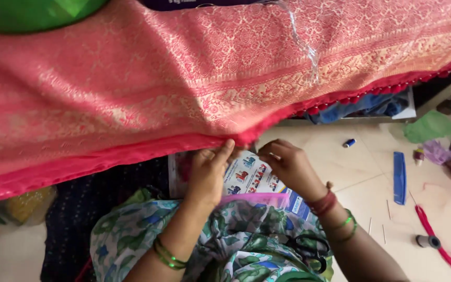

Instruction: Applying decorative pom-pom trim to the edge of a pink cloth using needle and thread.

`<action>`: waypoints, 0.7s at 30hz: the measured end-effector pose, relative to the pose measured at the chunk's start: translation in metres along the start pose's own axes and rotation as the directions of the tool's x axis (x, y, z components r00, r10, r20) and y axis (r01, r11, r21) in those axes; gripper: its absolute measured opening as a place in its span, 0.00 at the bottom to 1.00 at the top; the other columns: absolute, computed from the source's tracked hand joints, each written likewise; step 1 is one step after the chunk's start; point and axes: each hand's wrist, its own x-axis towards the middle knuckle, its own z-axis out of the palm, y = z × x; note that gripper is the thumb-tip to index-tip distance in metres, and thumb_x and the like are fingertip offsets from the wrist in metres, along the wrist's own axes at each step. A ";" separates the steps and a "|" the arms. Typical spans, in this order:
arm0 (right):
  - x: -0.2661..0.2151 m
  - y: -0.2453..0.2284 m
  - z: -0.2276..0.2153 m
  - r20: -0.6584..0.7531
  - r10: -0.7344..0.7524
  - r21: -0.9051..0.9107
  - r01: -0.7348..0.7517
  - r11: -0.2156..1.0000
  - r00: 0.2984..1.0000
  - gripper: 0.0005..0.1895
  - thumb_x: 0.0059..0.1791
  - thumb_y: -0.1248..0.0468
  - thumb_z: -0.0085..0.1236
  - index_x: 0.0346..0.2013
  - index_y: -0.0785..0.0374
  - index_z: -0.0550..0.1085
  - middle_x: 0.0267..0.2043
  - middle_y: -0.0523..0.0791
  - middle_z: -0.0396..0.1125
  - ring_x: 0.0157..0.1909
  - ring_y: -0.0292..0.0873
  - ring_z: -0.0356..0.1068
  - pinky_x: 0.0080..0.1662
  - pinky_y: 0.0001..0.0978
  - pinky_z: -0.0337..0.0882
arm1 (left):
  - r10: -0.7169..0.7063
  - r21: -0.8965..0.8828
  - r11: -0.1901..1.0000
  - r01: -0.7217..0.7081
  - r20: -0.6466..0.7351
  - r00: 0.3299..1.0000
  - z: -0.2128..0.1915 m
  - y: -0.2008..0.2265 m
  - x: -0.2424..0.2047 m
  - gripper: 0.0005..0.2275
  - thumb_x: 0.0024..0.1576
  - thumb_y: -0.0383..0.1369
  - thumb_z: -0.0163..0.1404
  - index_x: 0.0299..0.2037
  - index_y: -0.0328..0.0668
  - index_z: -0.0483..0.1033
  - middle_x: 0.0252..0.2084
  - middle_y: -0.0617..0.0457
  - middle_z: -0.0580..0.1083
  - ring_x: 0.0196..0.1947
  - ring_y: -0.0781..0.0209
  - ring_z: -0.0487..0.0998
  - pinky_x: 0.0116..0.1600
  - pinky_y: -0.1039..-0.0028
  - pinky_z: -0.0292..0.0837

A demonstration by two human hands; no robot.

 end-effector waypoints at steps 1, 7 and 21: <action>0.002 0.002 0.006 0.005 -0.162 -0.140 0.161 0.977 0.987 0.05 0.49 0.72 0.60 0.39 0.69 0.79 0.38 0.47 0.72 0.30 0.37 0.73 0.30 0.29 0.73 | -0.042 -0.111 0.993 0.040 -0.016 0.999 0.011 0.000 -0.002 0.10 0.63 0.31 0.56 0.42 0.27 0.79 0.40 0.45 0.81 0.41 0.58 0.83 0.56 0.66 0.77; -0.005 0.029 0.029 -0.013 0.043 0.376 -0.035 0.926 0.999 0.05 0.50 0.73 0.59 0.40 0.68 0.78 0.33 0.37 0.74 0.35 0.30 0.70 0.35 0.26 0.70 | -0.104 0.017 0.994 0.105 -0.045 0.994 0.037 0.025 -0.035 0.05 0.59 0.27 0.56 0.41 0.34 0.82 0.38 0.48 0.81 0.38 0.61 0.82 0.48 0.71 0.79; -0.020 -0.008 0.015 0.087 0.077 0.552 -0.112 0.826 0.993 0.07 0.51 0.77 0.49 0.38 0.70 0.76 0.31 0.44 0.72 0.24 0.36 0.69 0.27 0.27 0.69 | 0.061 0.147 0.987 -0.071 0.074 0.995 0.049 0.037 -0.051 0.07 0.59 0.21 0.55 0.46 0.31 0.79 0.42 0.50 0.81 0.42 0.64 0.81 0.51 0.71 0.77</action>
